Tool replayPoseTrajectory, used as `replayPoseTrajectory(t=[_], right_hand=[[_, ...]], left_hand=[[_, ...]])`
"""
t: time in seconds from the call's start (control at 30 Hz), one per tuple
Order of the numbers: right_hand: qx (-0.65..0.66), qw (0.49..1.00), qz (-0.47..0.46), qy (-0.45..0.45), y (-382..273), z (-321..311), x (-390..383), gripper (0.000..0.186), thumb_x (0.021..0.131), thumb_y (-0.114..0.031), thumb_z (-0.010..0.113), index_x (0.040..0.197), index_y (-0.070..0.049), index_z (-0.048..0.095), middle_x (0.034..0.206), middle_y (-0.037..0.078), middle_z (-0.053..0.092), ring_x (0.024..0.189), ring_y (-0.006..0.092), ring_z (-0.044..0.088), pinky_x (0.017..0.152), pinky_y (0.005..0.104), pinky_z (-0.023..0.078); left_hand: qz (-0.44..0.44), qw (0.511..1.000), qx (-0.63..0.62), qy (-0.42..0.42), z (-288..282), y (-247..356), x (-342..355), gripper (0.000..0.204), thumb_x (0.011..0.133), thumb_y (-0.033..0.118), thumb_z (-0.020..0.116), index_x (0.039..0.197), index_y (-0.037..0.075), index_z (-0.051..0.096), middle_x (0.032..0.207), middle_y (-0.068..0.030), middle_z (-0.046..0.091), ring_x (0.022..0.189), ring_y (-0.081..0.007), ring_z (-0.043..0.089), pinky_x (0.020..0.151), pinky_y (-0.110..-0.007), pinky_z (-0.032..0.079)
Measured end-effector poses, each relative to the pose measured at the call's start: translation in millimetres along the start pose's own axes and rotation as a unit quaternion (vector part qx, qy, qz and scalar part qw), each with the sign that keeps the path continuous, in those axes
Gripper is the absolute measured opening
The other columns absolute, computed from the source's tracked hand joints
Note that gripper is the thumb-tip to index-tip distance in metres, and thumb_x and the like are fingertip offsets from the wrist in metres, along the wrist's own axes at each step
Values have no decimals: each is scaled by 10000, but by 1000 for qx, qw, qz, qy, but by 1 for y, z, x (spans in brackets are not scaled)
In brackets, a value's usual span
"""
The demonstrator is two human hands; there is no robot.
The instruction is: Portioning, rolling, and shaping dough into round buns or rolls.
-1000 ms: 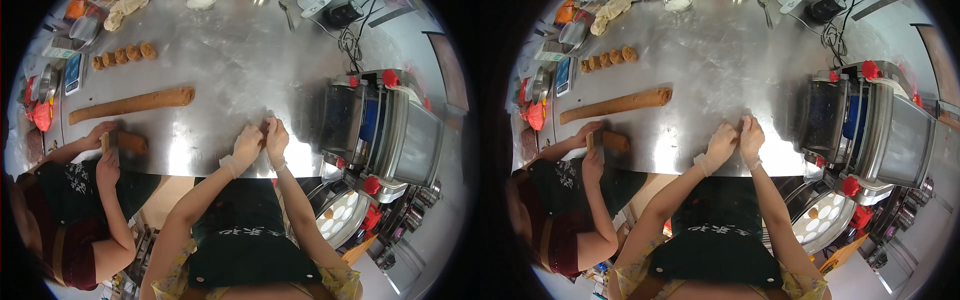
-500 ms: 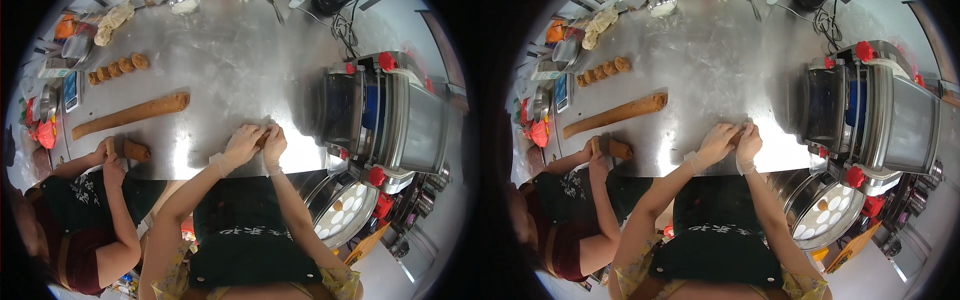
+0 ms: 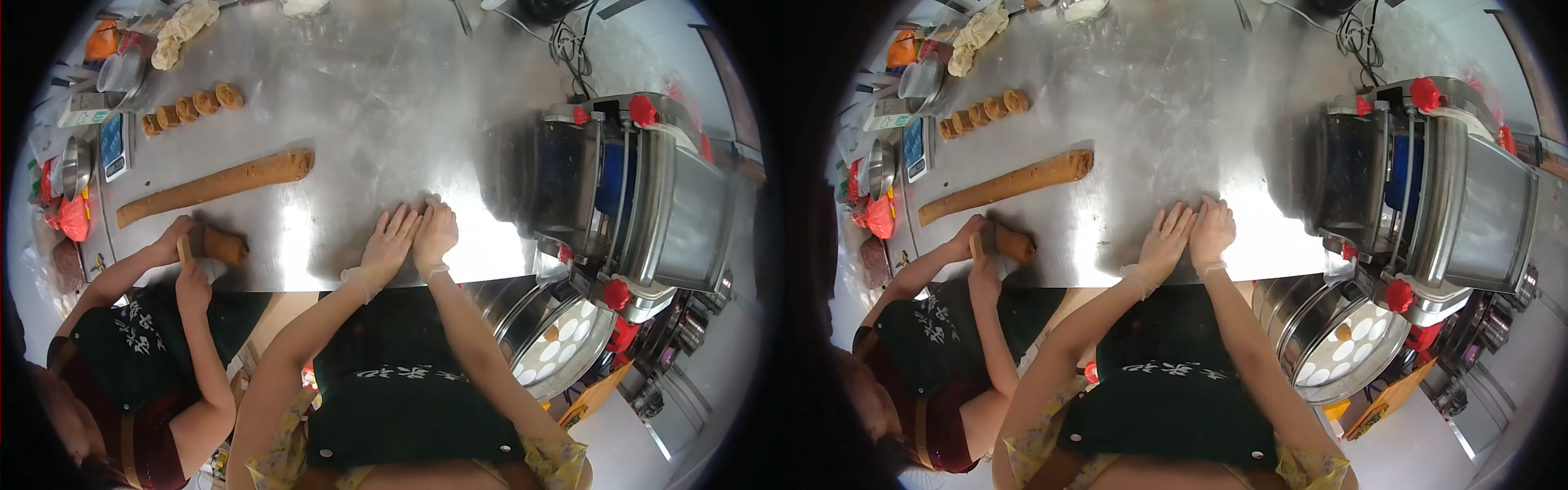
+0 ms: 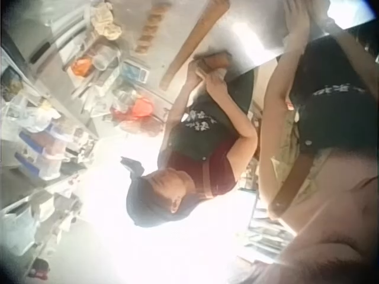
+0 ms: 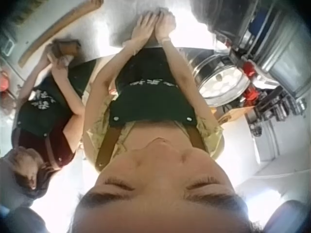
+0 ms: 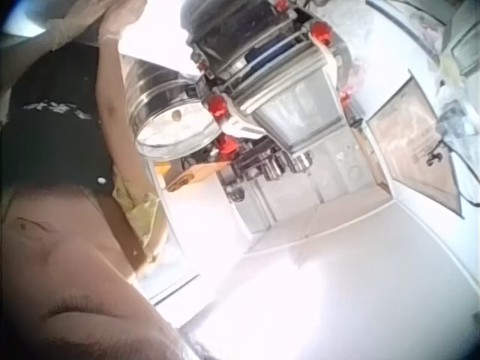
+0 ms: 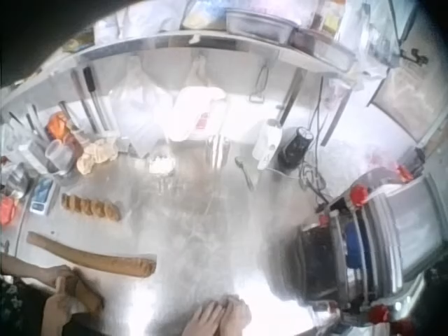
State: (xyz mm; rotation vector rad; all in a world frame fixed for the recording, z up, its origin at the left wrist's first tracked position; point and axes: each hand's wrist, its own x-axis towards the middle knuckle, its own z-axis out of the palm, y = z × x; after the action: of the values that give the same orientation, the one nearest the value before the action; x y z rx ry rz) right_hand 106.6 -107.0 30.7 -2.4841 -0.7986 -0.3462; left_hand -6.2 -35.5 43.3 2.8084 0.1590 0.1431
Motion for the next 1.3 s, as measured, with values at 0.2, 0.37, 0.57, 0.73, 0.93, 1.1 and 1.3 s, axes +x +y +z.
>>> replayPoseTrajectory(t=[0.2, 0.37, 0.57, 0.73, 0.93, 1.1, 1.3], right_hand=[[147, 981, 96, -81, 16, -23, -1, 145, 974, -116, 568, 1052, -53, 673, 911, 145, 692, 813, 294, 670, 708, 400, 536], [168, 939, 250, -163, 2, -45, -8, 226, 1016, -175, 534, 1052, -12, 687, 790, 140, 690, 705, 248, 667, 671, 359, 534], [221, 882, 333, -250, -3, -38, 18, 224, 981, -233, 591, 973, -29, 684, 797, 128, 689, 734, 243, 663, 662, 374, 529], [72, 960, -203, -176, -17, -1, 40, 275, 929, -303, 660, 749, -96, 640, 643, 104, 610, 561, 299, 609, 482, 398, 477], [-4, 960, -194, -203, -11, 24, 54, 438, 946, -373, 631, 608, -99, 581, 550, 86, 578, 520, 293, 605, 433, 410, 445], [33, 969, -171, -178, -23, -14, 40, 459, 977, -372, 588, 611, -96, 598, 560, 87, 593, 522, 285, 602, 471, 404, 459], [37, 971, -161, -174, 7, 17, 53, 426, 957, -332, 629, 608, -88, 598, 556, 88, 585, 456, 291, 565, 433, 403, 433]], left_hand=[[-94, 983, -146, 61, -9, 17, 2, 535, 844, 94, 603, 1365, 6, 516, 1431, -152, 494, 1296, -364, 467, 1052, -488, 421], [-228, 925, -291, 89, 10, 50, -1, 422, 731, 83, 741, 1124, 44, 595, 1193, -109, 590, 1063, -330, 575, 862, -423, 514], [-286, 898, -290, 164, 15, 47, 1, 432, 695, 121, 801, 1054, 79, 564, 1076, -133, 587, 1047, -327, 577, 812, -439, 515], [-447, 817, -351, 95, 15, 46, 8, 536, 679, 104, 840, 1121, 92, 537, 1060, -114, 589, 997, -333, 595, 768, -431, 526], [-254, 904, -255, 231, 12, 30, 6, 510, 646, 80, 829, 1075, 83, 556, 1049, -76, 577, 960, -323, 590, 761, -414, 527], [-288, 889, -285, 215, 13, 27, 9, 404, 657, 50, 803, 1003, 71, 595, 1037, -73, 578, 944, -310, 589, 748, -417, 530], [-316, 888, -284, 176, -1, 28, 14, 226, 736, 106, 778, 917, 59, 652, 1050, -87, 598, 995, -308, 612, 764, -408, 543]])
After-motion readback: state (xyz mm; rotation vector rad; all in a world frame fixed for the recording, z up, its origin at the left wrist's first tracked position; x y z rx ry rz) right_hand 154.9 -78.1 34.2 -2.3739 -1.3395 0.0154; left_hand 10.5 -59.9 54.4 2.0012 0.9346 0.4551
